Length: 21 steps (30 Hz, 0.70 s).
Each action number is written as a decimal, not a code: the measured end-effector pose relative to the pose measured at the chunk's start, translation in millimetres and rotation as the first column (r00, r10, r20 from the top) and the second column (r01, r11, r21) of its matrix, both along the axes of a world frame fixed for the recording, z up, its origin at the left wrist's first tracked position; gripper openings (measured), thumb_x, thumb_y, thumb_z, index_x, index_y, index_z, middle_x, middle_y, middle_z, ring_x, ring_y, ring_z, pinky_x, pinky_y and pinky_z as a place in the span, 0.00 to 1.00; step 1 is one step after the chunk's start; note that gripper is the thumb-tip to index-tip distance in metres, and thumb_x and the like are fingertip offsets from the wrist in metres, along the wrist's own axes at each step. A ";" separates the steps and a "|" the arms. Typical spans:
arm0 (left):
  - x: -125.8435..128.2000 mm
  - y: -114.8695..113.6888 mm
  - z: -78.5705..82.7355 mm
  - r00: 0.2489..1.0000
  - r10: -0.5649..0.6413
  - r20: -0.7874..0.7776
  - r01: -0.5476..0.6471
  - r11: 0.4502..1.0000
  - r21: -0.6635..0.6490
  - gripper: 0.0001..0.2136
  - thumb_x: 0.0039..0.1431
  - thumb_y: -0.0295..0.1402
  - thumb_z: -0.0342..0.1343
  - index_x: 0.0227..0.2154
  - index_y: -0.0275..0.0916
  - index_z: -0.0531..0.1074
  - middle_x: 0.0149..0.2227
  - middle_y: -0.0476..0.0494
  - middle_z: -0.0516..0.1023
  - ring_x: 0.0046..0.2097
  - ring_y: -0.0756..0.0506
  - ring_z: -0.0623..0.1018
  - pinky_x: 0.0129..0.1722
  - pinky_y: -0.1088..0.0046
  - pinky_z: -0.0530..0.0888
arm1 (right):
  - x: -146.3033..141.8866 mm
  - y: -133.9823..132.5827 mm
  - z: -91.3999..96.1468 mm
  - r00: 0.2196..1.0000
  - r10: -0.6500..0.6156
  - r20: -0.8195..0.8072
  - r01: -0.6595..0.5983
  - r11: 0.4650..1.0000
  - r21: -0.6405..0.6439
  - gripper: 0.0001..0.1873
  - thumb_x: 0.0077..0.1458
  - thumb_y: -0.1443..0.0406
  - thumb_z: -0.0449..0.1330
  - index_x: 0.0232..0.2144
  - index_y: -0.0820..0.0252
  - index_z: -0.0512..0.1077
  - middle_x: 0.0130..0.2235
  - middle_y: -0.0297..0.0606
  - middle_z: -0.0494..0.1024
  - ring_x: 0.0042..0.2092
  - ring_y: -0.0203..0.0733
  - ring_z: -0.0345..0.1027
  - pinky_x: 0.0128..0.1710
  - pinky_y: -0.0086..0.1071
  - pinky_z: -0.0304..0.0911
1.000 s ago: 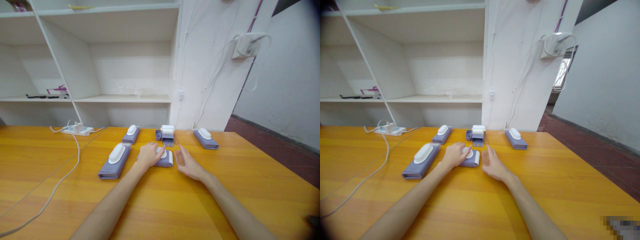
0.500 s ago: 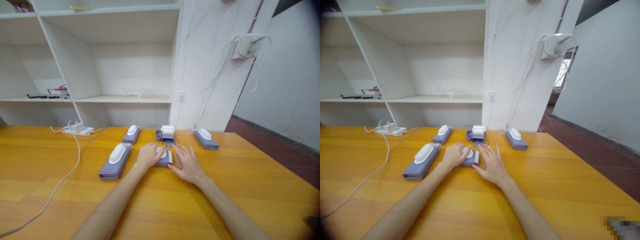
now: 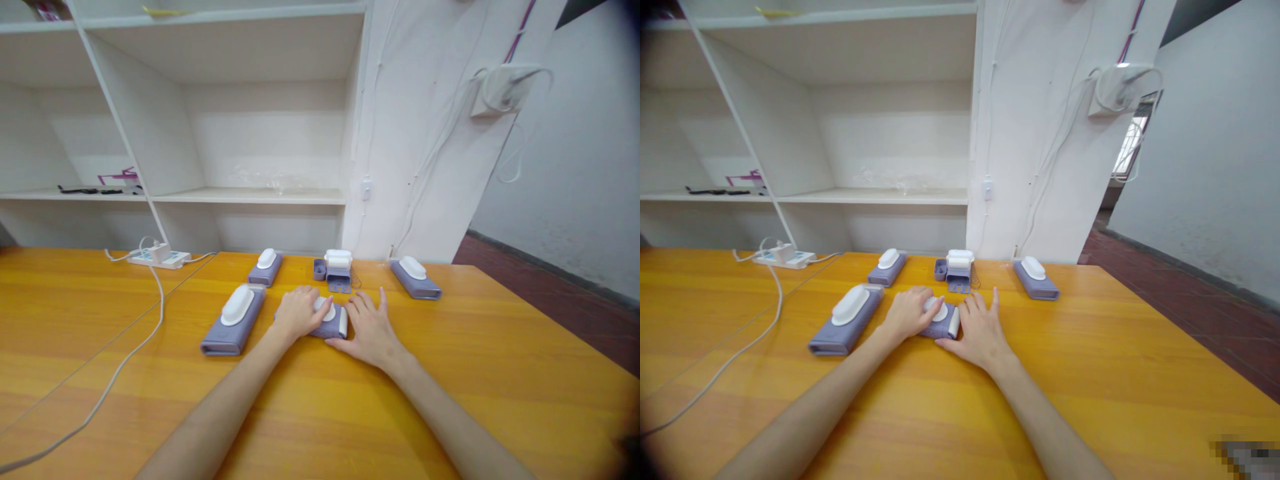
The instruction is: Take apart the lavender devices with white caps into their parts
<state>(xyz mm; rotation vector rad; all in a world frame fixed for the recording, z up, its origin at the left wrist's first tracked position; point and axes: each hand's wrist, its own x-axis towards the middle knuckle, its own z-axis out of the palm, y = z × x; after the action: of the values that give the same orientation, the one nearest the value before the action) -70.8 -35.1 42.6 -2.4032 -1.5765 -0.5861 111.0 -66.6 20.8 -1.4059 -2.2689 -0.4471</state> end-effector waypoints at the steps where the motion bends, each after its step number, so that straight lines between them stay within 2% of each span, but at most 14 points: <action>1: 0.1 -0.3 0.0 1.000 0.002 0.001 -0.002 1.000 -0.003 0.23 0.63 0.48 0.36 0.29 0.39 0.70 0.34 0.41 0.75 0.38 0.42 0.74 0.34 0.70 0.65 | -0.4 0.3 0.0 1.000 -0.006 0.000 0.006 1.000 -0.006 0.33 0.43 0.39 0.54 0.39 0.58 0.69 0.41 0.44 0.72 0.50 0.55 0.59 0.59 0.61 0.27; 7: 1.0 0.3 0.3 1.000 0.012 0.010 -0.011 0.999 -0.030 0.23 0.62 0.49 0.37 0.30 0.39 0.70 0.34 0.40 0.75 0.39 0.42 0.74 0.34 0.70 0.66 | 1.6 5.0 -2.3 0.999 0.004 -0.047 -0.007 0.998 -0.063 0.32 0.39 0.39 0.57 0.36 0.58 0.68 0.40 0.43 0.70 0.47 0.52 0.61 0.58 0.60 0.33; 14: 2.5 1.9 -1.2 0.998 0.053 0.033 -0.051 0.997 -0.061 0.22 0.62 0.49 0.39 0.30 0.39 0.72 0.34 0.41 0.76 0.40 0.42 0.75 0.35 0.71 0.66 | 2.7 8.9 -3.7 0.992 0.008 -0.128 -0.027 0.989 -0.145 0.34 0.34 0.40 0.62 0.38 0.55 0.68 0.44 0.42 0.68 0.47 0.52 0.60 0.53 0.56 0.47; 21: 4.0 1.4 -3.0 0.995 0.086 0.047 -0.083 0.995 -0.057 0.23 0.61 0.50 0.39 0.28 0.40 0.72 0.33 0.41 0.76 0.38 0.43 0.75 0.33 0.71 0.65 | 1.6 8.0 -3.6 0.991 0.001 -0.132 -0.024 0.985 -0.171 0.33 0.32 0.41 0.63 0.36 0.55 0.67 0.43 0.41 0.67 0.46 0.52 0.60 0.50 0.50 0.50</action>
<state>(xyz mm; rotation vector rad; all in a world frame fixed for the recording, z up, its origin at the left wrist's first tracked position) -66.8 -33.7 39.6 -2.3642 -1.7268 -0.5979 112.5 -58.6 17.2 -1.4566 -2.2522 -0.1509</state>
